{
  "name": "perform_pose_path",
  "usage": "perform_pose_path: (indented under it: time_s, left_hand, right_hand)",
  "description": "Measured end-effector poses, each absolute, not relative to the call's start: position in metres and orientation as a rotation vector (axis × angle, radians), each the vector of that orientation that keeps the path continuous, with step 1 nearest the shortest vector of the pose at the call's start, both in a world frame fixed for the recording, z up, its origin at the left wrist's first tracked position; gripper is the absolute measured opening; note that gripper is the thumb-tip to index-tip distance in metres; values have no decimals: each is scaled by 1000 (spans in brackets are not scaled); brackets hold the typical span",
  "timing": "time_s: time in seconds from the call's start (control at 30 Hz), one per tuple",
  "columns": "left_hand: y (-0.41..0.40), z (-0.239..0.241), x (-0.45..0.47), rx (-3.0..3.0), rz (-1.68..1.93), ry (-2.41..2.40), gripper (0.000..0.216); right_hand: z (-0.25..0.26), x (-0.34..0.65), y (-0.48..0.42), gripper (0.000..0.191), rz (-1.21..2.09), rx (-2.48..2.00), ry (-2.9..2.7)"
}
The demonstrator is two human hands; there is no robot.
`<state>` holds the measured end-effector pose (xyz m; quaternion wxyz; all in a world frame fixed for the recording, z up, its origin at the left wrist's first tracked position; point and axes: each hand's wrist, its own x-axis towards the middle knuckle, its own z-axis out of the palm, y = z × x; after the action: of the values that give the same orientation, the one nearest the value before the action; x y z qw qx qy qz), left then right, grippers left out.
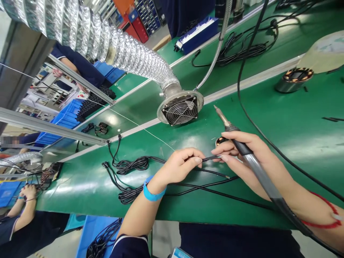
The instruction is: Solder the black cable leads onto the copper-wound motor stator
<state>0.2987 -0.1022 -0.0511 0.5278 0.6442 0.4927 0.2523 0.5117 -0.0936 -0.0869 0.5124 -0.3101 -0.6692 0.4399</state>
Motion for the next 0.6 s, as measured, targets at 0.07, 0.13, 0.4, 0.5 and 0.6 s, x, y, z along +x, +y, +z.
perform_pose_path:
  time_s: [0.07,0.13,0.4,0.5,0.6]
  left_hand:
    - [-102,-51,297,1481,616,1141,28]
    - [-102,-50,296,1419,619,1111,30]
    - [-104,-58,305,1236,768,1144,31]
    - [-103,-65,313,1017,971,1124,39]
    - [-102,-70,320,908,997,1082,31]
  right_hand:
    - [-85,508,-94,33,1085,-727,-1580]
    - [-84,506,-94,32,1108,-704,-1577]
    - [-88,505,-87,31,997,-713,-1666]
    - [-96,502,-85,34,1059,-744,-1651]
    - [-102,499,-86,37,1100,-802,-1629]
